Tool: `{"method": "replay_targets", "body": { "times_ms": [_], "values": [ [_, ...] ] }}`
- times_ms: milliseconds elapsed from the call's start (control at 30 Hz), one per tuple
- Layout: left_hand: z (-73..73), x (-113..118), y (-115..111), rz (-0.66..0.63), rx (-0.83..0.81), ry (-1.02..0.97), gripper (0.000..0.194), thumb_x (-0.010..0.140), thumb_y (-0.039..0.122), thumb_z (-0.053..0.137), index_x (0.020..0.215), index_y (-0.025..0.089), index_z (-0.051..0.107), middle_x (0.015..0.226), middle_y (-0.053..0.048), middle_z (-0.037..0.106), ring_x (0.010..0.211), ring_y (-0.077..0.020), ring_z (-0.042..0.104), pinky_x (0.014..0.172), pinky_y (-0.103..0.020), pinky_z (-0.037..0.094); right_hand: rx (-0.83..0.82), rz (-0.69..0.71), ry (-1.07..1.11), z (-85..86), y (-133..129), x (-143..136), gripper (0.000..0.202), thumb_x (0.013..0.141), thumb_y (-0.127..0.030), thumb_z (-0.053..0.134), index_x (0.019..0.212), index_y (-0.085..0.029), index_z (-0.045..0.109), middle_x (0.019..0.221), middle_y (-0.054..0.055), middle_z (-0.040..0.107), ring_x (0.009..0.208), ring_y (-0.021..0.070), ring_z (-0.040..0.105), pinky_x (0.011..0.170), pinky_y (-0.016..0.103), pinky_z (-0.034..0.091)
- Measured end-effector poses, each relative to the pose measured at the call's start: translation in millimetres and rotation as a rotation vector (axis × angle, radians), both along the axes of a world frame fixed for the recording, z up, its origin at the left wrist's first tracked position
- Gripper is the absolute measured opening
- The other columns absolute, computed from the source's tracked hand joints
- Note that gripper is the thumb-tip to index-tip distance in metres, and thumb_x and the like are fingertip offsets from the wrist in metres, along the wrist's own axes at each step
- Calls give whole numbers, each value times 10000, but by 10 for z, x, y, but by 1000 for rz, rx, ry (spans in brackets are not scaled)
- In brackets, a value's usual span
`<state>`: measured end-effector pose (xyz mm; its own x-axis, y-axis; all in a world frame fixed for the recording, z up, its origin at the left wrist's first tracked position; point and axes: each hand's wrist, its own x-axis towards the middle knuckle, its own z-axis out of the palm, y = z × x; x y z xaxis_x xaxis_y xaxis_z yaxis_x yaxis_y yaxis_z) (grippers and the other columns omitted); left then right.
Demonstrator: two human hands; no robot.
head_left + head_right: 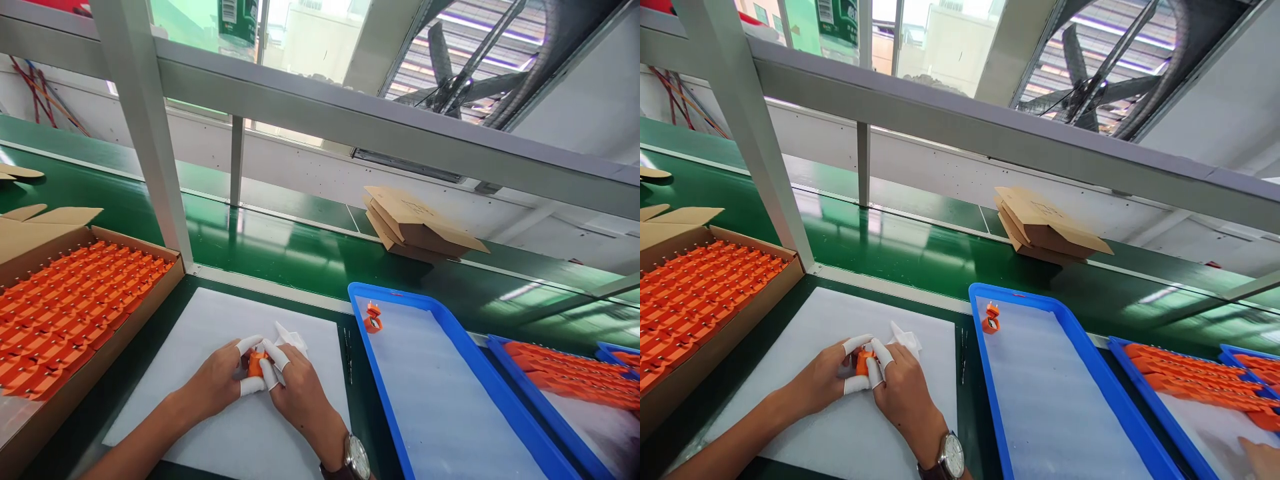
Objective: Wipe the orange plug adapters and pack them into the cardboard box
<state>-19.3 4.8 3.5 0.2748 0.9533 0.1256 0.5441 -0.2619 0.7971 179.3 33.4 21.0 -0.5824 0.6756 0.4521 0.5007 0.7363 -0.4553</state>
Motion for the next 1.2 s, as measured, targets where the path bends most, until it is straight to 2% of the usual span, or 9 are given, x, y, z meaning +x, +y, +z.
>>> {"method": "replay_targets", "body": {
  "times_ms": [133,267,467,700,800,900,967,1067,1200],
  "values": [
    [7,23,-12,3,36,20,535,877,310,711,1361,256,489,970,-11,642,791,-174,565,718,-307,510,51,-25,87,-29,6,-42,226,945,-136,592,1164,-186,610,922,82,692,832,240,658,734,385,571],
    [38,34,-9,-1,32,22,419,883,314,707,1266,243,553,921,0,636,775,-173,570,702,-296,508,-9,16,64,-9,0,-34,318,931,-81,537,1218,-202,598,968,85,691,857,238,653,763,400,582],
    [-17,3,-1,21,16,38,607,859,385,744,1394,258,488,1021,-24,673,812,-189,602,724,-318,536,-71,54,4,-6,43,104,588,795,7,494,1337,-213,551,1054,100,684,933,266,634,787,444,607],
    [-87,-17,-19,23,57,64,660,861,349,733,1447,277,439,1050,-27,671,830,-191,616,743,-335,560,-15,-187,-110,-83,186,313,696,779,-35,565,1446,-197,453,1385,143,563,1260,341,522,1000,546,552],
    [-80,-16,-29,28,82,73,682,860,311,724,1465,295,411,1035,-17,666,804,-180,613,732,-330,570,-4,-236,-271,-136,241,391,699,678,41,511,1341,-174,559,1232,133,651,1064,322,609,876,506,607],
    [-49,-15,-33,22,116,73,693,874,278,703,1483,310,374,1028,-11,662,816,-176,624,748,-331,577,59,-329,-348,-148,293,458,558,650,80,468,1101,-168,684,1038,130,689,908,302,619,770,475,614],
    [-22,-11,-34,14,137,60,693,889,241,675,1495,317,346,1046,-10,663,861,-179,639,798,-346,580,121,-374,-299,-118,310,480,496,674,76,462,1039,-164,696,1092,144,677,1012,330,598,831,510,597],
    [14,3,-30,-10,171,32,678,918,187,616,1513,315,317,1100,-25,661,955,-188,656,882,-378,577,175,-355,-157,-50,285,454,570,699,75,447,1195,-127,641,1225,160,633,1192,346,524,968,543,551],
    [37,21,-15,-23,257,27,624,935,149,564,1504,296,356,1220,-70,641,1125,-220,643,965,-404,574,178,-284,-64,-19,212,369,560,770,70,459,1277,-125,594,1232,151,631,1236,322,510,1037,529,521]
  ]
}}
